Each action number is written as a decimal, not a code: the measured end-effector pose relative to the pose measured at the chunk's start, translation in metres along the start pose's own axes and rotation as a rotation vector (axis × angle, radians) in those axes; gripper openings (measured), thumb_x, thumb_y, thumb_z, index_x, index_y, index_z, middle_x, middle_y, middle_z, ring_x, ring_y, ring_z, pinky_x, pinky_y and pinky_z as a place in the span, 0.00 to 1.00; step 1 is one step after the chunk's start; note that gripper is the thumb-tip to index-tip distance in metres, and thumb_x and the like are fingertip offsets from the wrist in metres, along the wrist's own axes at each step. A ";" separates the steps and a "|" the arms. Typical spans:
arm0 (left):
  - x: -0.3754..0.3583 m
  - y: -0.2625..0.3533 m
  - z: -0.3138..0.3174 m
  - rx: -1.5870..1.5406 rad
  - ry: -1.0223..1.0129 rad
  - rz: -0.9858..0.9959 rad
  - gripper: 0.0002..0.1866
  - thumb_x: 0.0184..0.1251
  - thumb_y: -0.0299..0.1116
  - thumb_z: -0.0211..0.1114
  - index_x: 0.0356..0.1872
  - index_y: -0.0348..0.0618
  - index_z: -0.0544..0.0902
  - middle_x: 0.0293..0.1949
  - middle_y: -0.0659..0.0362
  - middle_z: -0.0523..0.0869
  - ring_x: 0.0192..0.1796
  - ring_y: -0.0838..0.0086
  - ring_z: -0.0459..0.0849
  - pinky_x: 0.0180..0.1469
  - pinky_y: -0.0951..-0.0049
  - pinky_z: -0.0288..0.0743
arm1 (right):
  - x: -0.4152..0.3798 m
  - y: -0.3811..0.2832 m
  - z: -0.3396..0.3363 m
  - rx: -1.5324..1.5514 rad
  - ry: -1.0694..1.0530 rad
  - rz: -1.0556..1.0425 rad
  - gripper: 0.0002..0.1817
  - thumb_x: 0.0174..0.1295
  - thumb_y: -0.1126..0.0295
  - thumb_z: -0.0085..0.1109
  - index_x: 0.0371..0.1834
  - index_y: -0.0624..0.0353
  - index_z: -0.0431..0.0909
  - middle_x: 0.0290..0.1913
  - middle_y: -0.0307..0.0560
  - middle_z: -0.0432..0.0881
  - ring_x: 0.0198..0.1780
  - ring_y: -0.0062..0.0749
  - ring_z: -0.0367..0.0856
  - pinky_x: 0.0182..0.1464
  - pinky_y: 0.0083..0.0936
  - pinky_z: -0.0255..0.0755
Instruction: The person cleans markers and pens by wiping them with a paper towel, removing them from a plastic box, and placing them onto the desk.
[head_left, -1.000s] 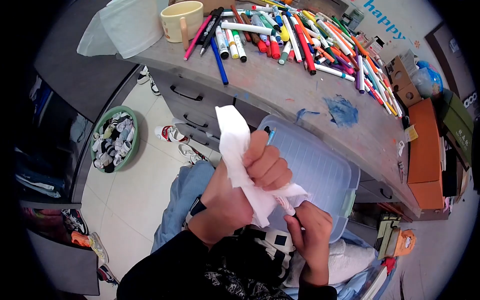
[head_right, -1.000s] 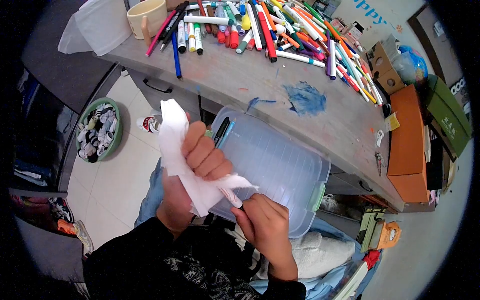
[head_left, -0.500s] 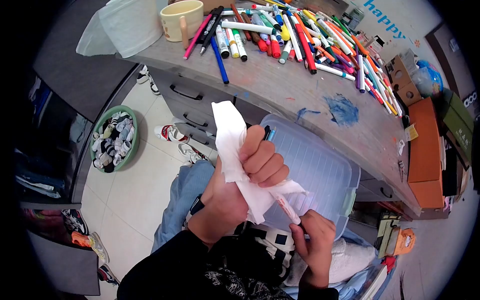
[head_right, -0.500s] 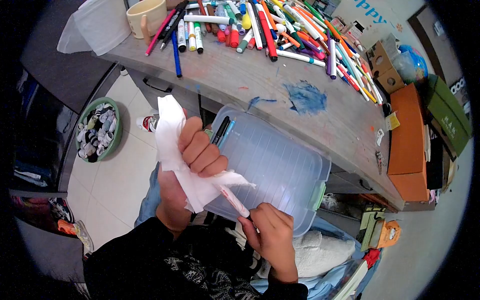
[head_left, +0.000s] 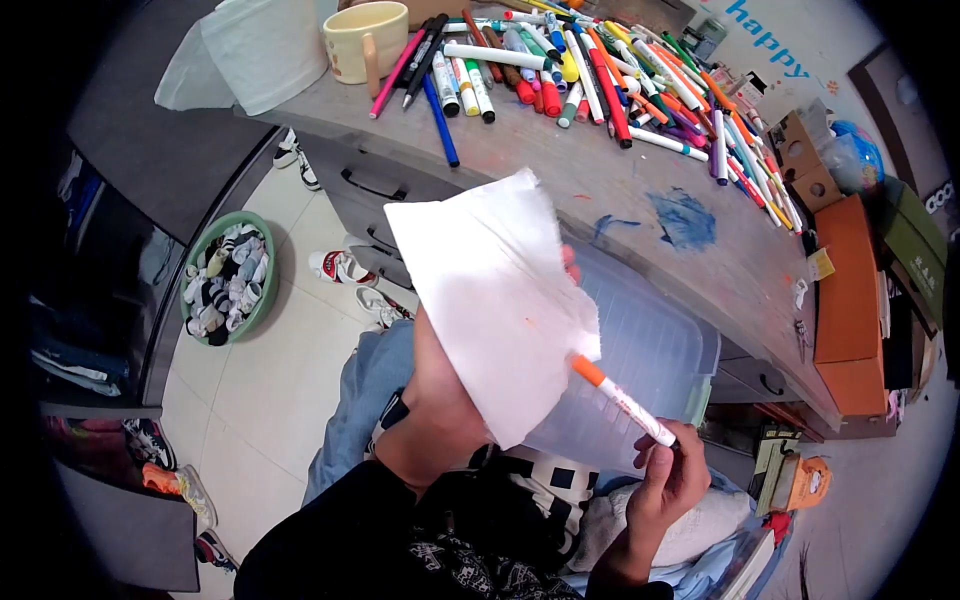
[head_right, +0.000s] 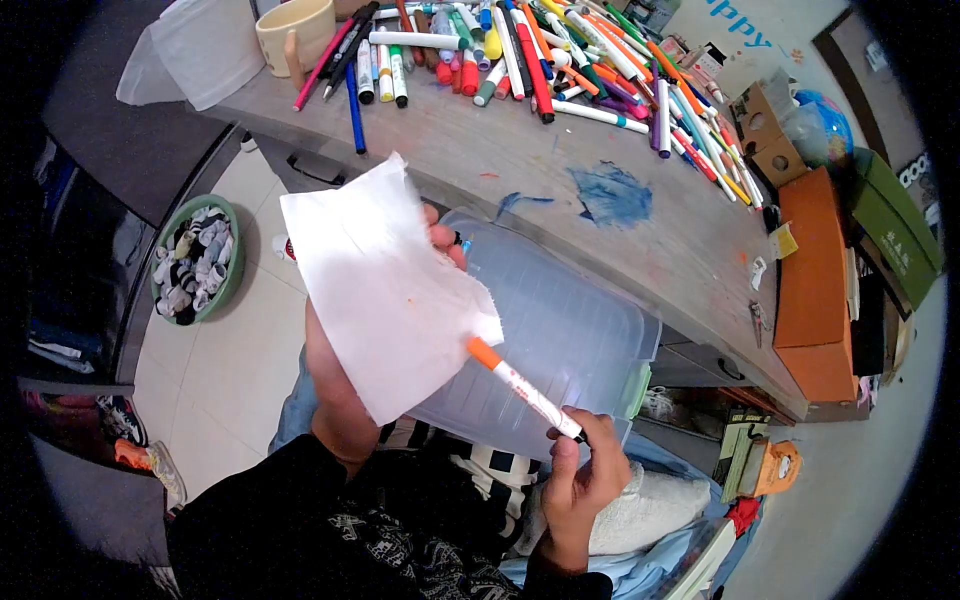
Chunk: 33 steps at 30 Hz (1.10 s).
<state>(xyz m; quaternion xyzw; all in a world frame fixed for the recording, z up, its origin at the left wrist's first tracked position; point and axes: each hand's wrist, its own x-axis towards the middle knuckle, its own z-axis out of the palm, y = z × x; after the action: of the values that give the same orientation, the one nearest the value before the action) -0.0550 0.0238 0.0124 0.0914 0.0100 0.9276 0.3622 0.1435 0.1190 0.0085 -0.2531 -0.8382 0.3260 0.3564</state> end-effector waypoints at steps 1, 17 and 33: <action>-0.002 0.001 -0.003 0.102 -0.041 -0.027 0.34 0.76 0.54 0.45 0.71 0.37 0.58 0.62 0.50 0.69 0.65 0.62 0.70 0.73 0.61 0.59 | 0.001 -0.002 0.002 0.054 0.042 0.021 0.11 0.66 0.68 0.56 0.40 0.68 0.79 0.26 0.48 0.77 0.27 0.31 0.77 0.30 0.23 0.68; -0.008 -0.022 0.008 0.028 -0.027 -0.206 0.38 0.76 0.58 0.40 0.74 0.39 0.54 0.71 0.47 0.64 0.74 0.57 0.62 0.76 0.56 0.56 | 0.022 -0.023 0.001 0.218 0.139 -0.212 0.18 0.67 0.61 0.52 0.46 0.69 0.70 0.32 0.49 0.71 0.23 0.25 0.69 0.22 0.18 0.63; -0.017 -0.018 0.002 0.237 -0.065 -0.398 0.44 0.71 0.66 0.39 0.76 0.42 0.50 0.71 0.44 0.63 0.71 0.58 0.66 0.72 0.57 0.60 | 0.050 -0.049 0.023 0.182 -0.105 -0.159 0.10 0.52 0.84 0.65 0.39 0.68 0.80 0.37 0.51 0.82 0.32 0.30 0.76 0.34 0.22 0.69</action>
<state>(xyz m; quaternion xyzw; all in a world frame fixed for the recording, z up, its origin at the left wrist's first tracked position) -0.0307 0.0257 0.0100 0.1592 0.1252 0.8267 0.5249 0.0856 0.1110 0.0528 -0.1349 -0.8402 0.3841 0.3582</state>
